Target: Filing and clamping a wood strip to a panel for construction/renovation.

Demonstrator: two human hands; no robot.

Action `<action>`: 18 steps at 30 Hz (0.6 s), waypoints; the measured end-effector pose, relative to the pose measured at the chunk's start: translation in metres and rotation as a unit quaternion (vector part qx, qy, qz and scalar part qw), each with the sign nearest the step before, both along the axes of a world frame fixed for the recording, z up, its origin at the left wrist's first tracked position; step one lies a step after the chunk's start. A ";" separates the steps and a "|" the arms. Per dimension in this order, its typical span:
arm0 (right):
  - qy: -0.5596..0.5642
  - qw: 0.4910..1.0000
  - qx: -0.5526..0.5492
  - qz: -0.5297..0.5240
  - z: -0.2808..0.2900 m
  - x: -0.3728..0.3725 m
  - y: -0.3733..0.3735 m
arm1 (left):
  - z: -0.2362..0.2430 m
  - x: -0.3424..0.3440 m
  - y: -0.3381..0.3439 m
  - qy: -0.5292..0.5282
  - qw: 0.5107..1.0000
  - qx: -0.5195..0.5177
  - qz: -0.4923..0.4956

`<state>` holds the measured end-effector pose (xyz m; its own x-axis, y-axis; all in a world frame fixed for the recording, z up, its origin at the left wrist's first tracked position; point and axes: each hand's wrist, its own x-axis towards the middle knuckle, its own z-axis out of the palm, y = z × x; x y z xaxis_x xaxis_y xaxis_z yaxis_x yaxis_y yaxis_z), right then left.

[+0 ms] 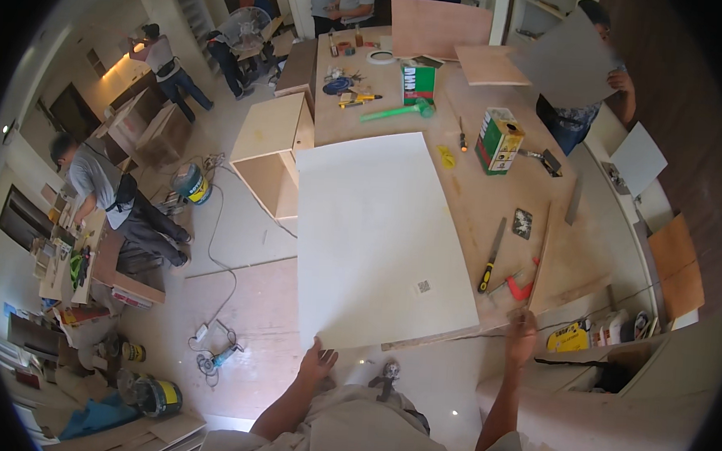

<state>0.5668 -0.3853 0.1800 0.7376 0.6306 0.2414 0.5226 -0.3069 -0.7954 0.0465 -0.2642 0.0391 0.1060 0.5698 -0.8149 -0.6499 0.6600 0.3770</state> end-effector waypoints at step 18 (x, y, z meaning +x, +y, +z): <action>-0.058 0.966 -0.252 0.003 -0.068 -0.071 0.065 | -0.003 -0.017 -0.003 -0.018 1.000 0.015 -0.010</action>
<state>0.4960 -0.3201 0.1117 0.7204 0.6933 -0.0162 0.6021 -0.6369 -0.4815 0.0295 -0.2670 0.0364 0.1466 0.5916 -0.7928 -0.6509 0.6611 0.3730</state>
